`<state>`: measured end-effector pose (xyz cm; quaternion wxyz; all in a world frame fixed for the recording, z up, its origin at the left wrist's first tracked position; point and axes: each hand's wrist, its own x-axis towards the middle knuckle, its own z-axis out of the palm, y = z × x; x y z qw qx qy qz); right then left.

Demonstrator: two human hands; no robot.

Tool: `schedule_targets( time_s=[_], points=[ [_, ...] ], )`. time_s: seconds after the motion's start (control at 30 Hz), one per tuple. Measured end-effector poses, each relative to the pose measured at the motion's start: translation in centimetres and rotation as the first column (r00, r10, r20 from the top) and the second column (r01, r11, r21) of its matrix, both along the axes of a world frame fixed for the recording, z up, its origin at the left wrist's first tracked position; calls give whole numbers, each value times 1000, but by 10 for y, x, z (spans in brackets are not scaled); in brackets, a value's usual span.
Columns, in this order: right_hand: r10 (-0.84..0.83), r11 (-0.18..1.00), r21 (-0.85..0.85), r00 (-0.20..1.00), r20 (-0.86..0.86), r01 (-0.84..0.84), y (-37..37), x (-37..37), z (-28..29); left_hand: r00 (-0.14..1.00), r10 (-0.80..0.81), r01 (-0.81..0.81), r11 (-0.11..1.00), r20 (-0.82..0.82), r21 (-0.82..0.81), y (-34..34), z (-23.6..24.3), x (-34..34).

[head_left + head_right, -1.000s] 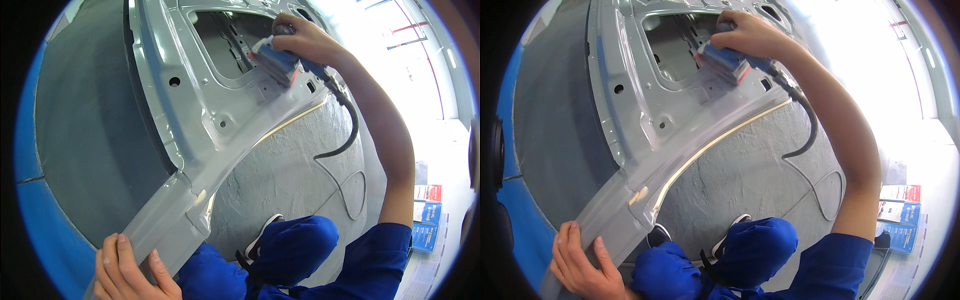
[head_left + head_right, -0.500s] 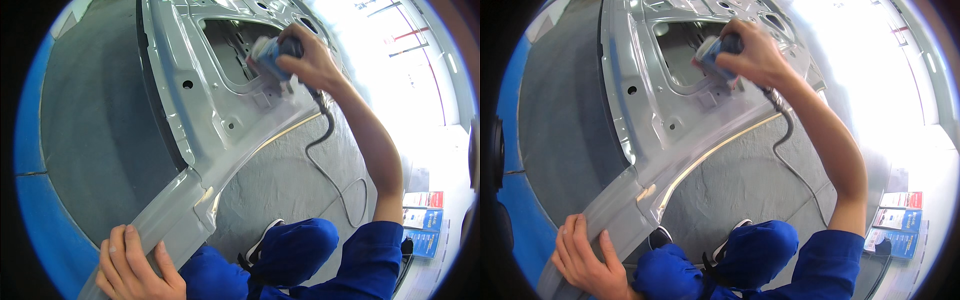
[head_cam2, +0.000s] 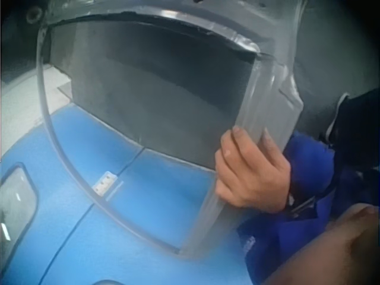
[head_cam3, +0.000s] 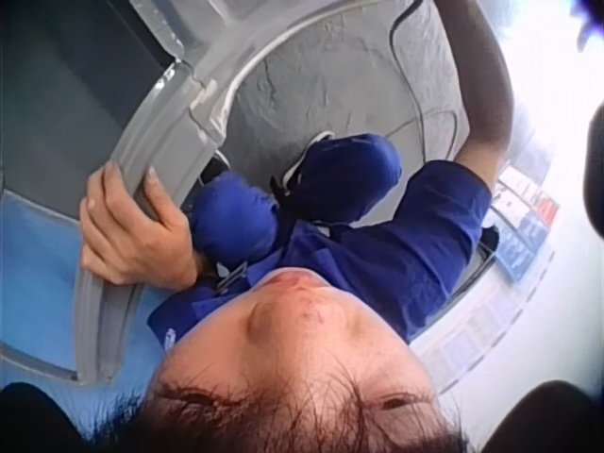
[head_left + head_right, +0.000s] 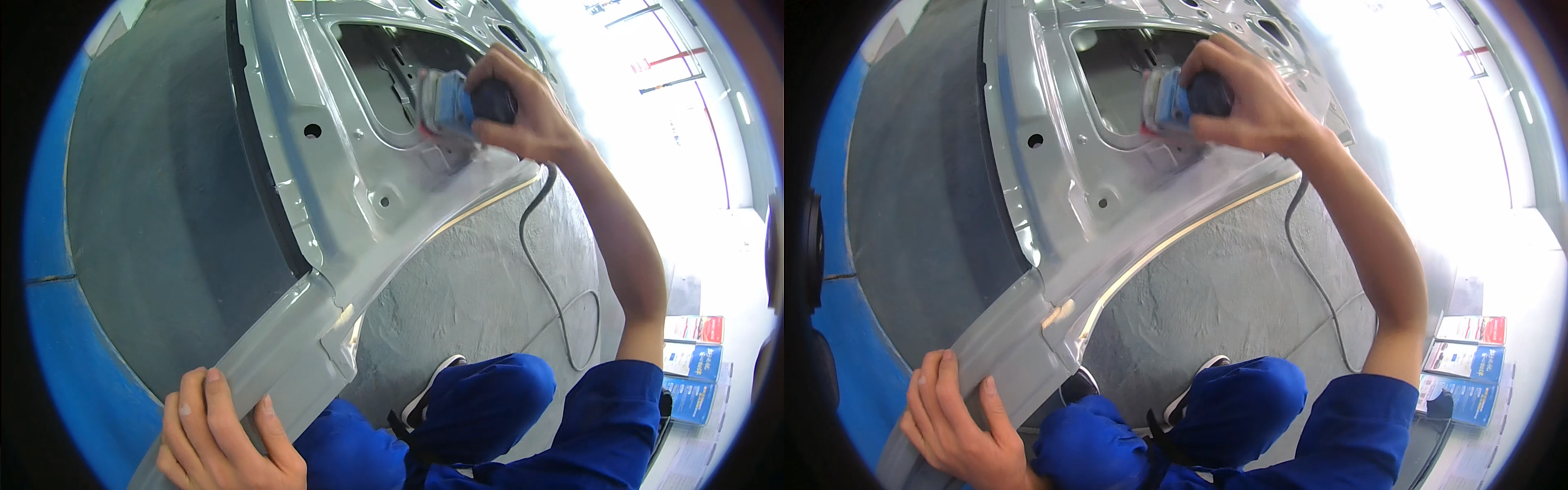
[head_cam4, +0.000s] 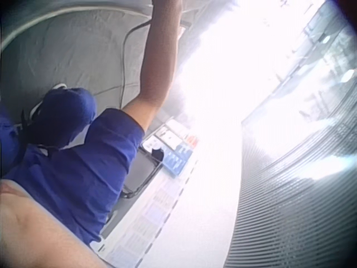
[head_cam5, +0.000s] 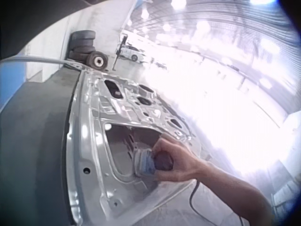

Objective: The person sands a large gray car door with an electric sander, moving along the edges and flat surfaces. They switch to a handheld sanding block to finish the edges and wipe the surface.

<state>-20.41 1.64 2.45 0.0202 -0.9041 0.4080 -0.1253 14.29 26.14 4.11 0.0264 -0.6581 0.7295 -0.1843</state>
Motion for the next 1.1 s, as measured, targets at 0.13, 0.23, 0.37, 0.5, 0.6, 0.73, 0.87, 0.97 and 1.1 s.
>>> schedule_targets(
  time_s=[0.13, 0.23, 0.37, 0.5, 0.6, 0.73, 0.87, 0.97, 1.1],
  points=[
    [-57, 998, -3, 996, 69, 58, -11, -7, -4, 997, 34, -33, 999, -67, 8, 2, -6, 0],
    [-7, 999, -40, 998, 57, 9, -11, -5, -7, 999, 30, -30, 999, -23, 14, 2, -6, 0],
    [-185, 982, 9, 968, 171, 186, -28, -23, -20, 1000, 14, -14, 1000, -9, 18, 5, -7, -3],
    [-490, 868, -60, 869, 68, 493, -57, -43, -26, 1000, -3, 3, 1000, -21, 7, 3, -8, -3],
    [-570, 818, -33, 816, 92, 575, -59, -43, -27, 1000, 5, -5, 1000, -18, -3, 0, -4, -3],
    [-552, 833, 183, 804, 222, 522, -44, -15, -27, 999, 21, -22, 1000, -32, -13, 2, -4, -5],
    [-672, 739, 151, 699, 245, 657, -58, -66, -32, 999, -13, 13, 1000, -50, -13, 2, -7, -4],
    [-744, 663, 142, 627, 229, 735, -64, -71, -30, 997, -9, 8, 1000, -80, -15, 3, -9, -4],
    [-555, 831, 259, 772, 311, 493, -41, -26, -31, 997, 42, -44, 999, -64, -29, 4, -7, -6]
  ],
)
